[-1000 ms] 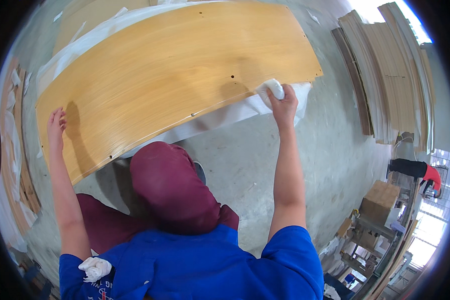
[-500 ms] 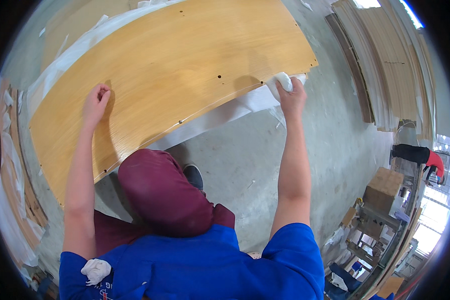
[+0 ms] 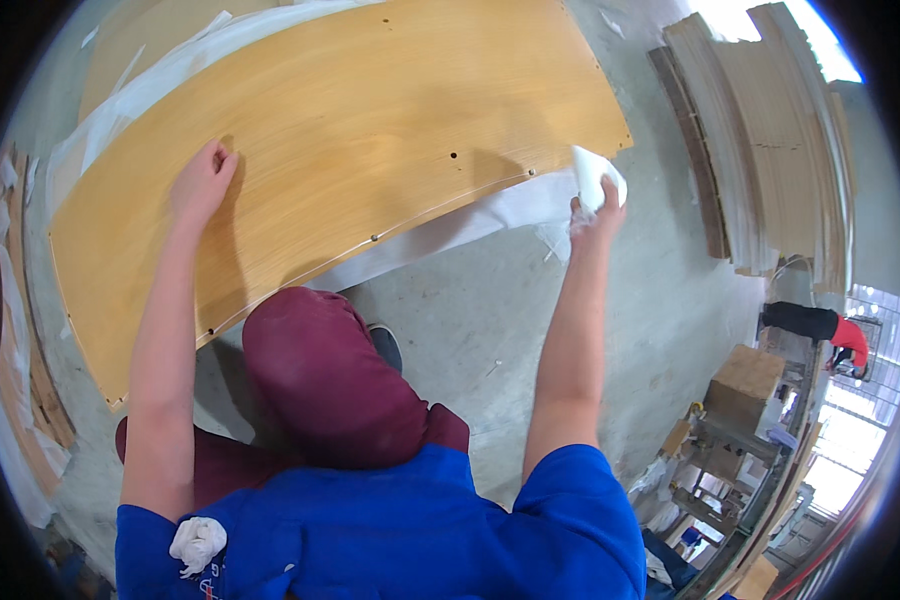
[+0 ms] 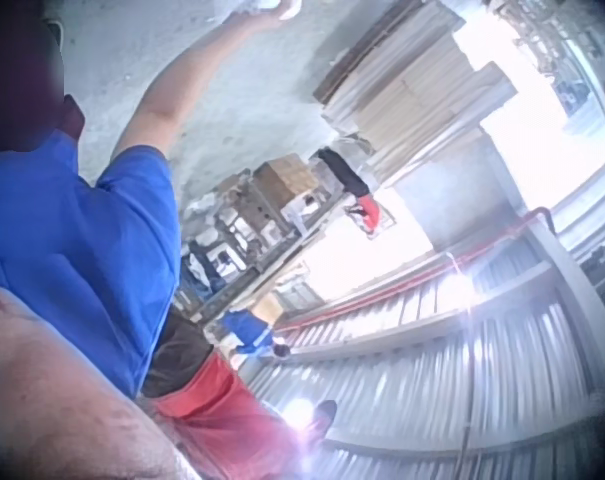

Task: The person wipes the surface of a large wooden panel on a roller conveyor using a white cloth. They move along the conveyor, wiping the panel's surface and edges, then move to a stack of wrapped panels on the floor to wipe another piece before returning to the conveyor line.

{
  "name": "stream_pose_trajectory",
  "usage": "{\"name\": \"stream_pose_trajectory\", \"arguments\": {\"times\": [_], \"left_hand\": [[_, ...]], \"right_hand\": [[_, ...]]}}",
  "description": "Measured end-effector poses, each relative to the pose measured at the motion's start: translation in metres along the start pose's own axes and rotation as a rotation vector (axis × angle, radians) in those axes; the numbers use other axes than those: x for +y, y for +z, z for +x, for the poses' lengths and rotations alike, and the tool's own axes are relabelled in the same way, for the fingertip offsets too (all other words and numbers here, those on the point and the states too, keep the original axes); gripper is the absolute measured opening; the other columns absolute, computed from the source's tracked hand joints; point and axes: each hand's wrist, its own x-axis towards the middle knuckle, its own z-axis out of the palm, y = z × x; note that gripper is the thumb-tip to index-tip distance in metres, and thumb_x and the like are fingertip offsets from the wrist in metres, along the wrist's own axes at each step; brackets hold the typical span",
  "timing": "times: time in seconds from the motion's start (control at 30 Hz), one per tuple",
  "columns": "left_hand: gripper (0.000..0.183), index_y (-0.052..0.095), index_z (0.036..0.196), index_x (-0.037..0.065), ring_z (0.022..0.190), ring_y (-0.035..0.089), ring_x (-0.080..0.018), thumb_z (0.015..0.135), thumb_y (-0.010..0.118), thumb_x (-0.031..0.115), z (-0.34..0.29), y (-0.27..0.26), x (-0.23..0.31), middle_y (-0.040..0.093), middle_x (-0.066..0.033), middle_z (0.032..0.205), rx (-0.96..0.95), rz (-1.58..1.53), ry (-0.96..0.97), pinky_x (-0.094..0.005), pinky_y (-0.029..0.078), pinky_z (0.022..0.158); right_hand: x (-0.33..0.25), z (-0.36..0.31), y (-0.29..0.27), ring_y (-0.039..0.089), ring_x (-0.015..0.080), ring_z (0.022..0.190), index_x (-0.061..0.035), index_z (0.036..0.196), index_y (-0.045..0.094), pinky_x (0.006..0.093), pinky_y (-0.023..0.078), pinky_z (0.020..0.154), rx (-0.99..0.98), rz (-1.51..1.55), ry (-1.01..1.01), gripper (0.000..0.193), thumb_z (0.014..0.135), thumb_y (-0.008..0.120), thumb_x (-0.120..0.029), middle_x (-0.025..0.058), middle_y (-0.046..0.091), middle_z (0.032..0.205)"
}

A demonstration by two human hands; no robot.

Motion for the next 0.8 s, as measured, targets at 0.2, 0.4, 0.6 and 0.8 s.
{"name": "stream_pose_trajectory", "arguments": {"times": [0.2, 0.4, 0.6, 0.8], "left_hand": [[0.031, 0.055, 0.110, 0.013, 0.106, 0.051, -0.0291, 0.089, 0.052, 0.035, -0.023, 0.001, -0.047, 0.056, -0.0076, 0.115, 0.171, 0.121, 0.207, -0.0425, 0.044, 0.085], [0.051, 0.040, 0.138, 0.022, 0.136, 0.026, -0.0294, 0.093, 0.045, 0.046, -0.072, 0.004, -0.079, 0.031, -0.0043, 0.147, 0.222, 0.274, 0.206, -0.0540, 0.025, 0.105], [0.055, 0.034, 0.143, 0.024, 0.141, 0.015, -0.0298, 0.094, 0.040, 0.048, -0.096, -0.012, -0.127, 0.023, -0.0046, 0.152, 0.198, 0.294, 0.159, -0.0517, 0.013, 0.113], [0.058, 0.032, 0.144, 0.023, 0.142, 0.013, -0.0308, 0.094, 0.038, 0.049, -0.103, -0.020, -0.121, 0.020, -0.0045, 0.154, 0.152, 0.320, 0.057, -0.0506, 0.010, 0.114]], "right_hand": [[0.012, -0.082, 0.064, 0.061, 0.0192, 0.074, 0.0014, 0.126, 0.043, 0.0239, 0.038, 0.043, -0.022, 1.087, 0.338, 0.049, 0.082, 0.055, -0.017, 0.0178, 0.057, 0.113], [-0.054, -0.160, 0.118, 0.061, 0.0199, 0.079, 0.0087, 0.122, 0.043, 0.0251, 0.040, 0.049, 0.030, 1.081, 0.327, 0.048, 0.086, 0.055, -0.021, 0.0153, 0.058, 0.103], [-0.126, -0.199, 0.147, 0.063, 0.0263, 0.083, 0.0036, 0.120, 0.045, 0.0289, 0.044, 0.052, -0.049, 0.762, 0.135, 0.043, 0.086, 0.051, -0.022, 0.0193, 0.058, 0.108], [-0.127, -0.170, 0.126, 0.061, 0.0301, 0.090, -0.0083, 0.113, 0.056, 0.0307, 0.047, 0.055, -0.033, 0.651, 0.078, 0.037, 0.085, 0.061, -0.032, 0.0121, 0.061, 0.104]]}}
